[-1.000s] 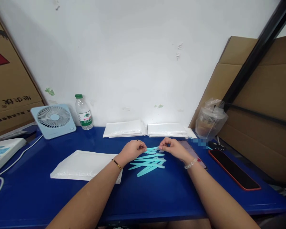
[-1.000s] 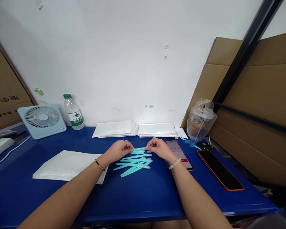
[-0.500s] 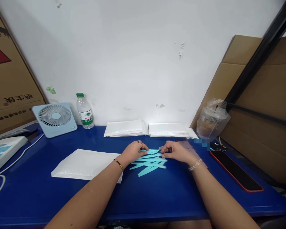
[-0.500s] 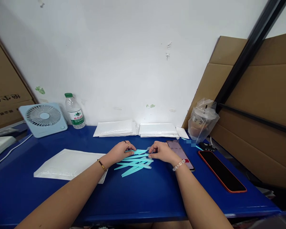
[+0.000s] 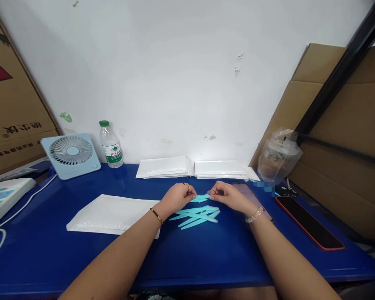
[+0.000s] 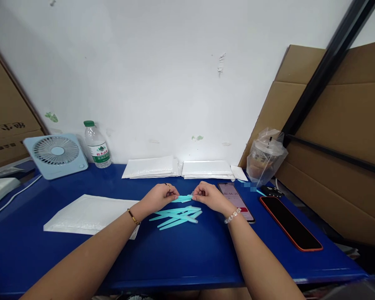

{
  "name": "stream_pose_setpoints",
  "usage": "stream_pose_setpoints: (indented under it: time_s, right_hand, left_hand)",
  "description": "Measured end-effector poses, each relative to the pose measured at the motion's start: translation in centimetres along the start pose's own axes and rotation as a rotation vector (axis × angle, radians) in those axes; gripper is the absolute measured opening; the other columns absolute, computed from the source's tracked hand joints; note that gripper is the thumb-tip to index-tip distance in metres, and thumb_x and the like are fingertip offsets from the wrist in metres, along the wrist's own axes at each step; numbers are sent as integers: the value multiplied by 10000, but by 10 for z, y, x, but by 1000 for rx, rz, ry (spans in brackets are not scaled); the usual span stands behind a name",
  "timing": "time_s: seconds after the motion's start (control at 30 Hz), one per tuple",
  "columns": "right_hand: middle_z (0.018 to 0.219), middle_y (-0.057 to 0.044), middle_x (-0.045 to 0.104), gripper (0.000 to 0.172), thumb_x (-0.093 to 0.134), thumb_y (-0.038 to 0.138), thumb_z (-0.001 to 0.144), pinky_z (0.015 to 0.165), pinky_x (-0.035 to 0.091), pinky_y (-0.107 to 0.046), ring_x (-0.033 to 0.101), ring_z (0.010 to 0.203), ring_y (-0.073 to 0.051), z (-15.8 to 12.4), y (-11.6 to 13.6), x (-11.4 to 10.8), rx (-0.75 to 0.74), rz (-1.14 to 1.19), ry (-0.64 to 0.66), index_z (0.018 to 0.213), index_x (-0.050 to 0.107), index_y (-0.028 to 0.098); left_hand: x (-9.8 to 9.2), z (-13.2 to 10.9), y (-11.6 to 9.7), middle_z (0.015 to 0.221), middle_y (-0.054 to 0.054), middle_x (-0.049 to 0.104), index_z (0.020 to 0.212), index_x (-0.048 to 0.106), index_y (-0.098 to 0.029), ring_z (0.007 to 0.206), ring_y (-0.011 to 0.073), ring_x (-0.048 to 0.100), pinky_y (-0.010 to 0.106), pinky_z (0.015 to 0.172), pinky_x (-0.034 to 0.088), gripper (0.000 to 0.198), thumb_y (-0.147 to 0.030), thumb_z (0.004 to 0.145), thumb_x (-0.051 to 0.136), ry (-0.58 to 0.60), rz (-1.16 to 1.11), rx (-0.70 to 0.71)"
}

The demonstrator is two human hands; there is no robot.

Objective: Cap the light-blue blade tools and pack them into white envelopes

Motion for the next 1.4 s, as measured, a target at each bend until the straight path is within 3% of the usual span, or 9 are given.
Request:
stream_pose_setpoints:
  time_s: [0.17,0.3,0.47,0.57,0.7,0.8,1.0,1.17,1.4]
  right_hand:
    - [740,-18,601,221,636,392,743,583,404,-256,520,660,-142,4,-27,-6,153,-40,-57,775,615,174]
    - [803,-32,623,260,654,423,723,612,422,-264,550,709,-157,2,-23,-7,157,-45,-51,805,632,178]
    - [795,-25,590,270,731,421,647,590,415,-247,541,684,-142,-5,1,4,30,-39,203,747,658,181]
    - [773,-19,566,239,728,399,658,561,398,-245,515,641,-129,-5,3,8,0,-75,258,707,653,178]
    - [765,-17,563,227,655,400,745,586,419,-250,519,660,-132,-3,4,8,-4,19,181,754,624,175]
    - [774,-17,569,237,632,410,765,611,429,-254,517,677,-133,-3,9,5,-15,37,91,763,605,175]
    - [766,-18,591,233,623,409,763,589,404,-250,505,658,-131,0,-7,-8,35,-30,-44,773,608,177]
    - [733,-14,584,247,643,428,735,574,393,-251,505,651,-139,3,-23,-12,101,-109,-72,771,631,184]
    - [801,-13,547,180,622,387,786,709,388,-289,516,680,-132,-3,22,14,-123,-145,183,800,678,217]
  left_hand:
    - [1,0,18,848,23,643,889,668,-210,766,162,572,249,632,414,236,-354,832,491,23,0,-72]
    - [4,-2,20,996,40,617,1001,657,-236,933,201,545,268,741,432,306,-416,761,595,13,31,-44]
    - [11,0,18,872,26,619,923,665,-226,799,167,558,255,677,419,233,-385,776,577,65,53,-49]
    - [9,-2,13,885,31,623,979,654,-224,813,173,561,260,682,422,290,-420,783,568,61,44,-45]
    - [2,-5,-2,966,47,630,1042,638,-225,896,192,560,264,698,429,374,-493,806,529,23,-24,17]
    - [5,-4,-7,869,17,649,940,667,-222,760,156,575,245,638,418,271,-426,795,565,85,-53,20]
    - [4,0,8,776,16,640,837,665,-183,662,130,565,227,577,407,221,-342,822,511,59,-112,-93]
    - [4,-2,16,972,57,616,1014,654,-197,878,182,566,255,701,442,327,-416,792,556,43,-39,-72]
    - [13,-1,13,854,32,611,904,653,-211,800,165,559,254,688,430,231,-388,801,546,63,25,-34]
Point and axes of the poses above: each hand's wrist, its own z-axis towards the middle knuckle, its own x-axis out of the palm, y = z × x, the point moved 4 cm from there along z, towards the middle knuckle
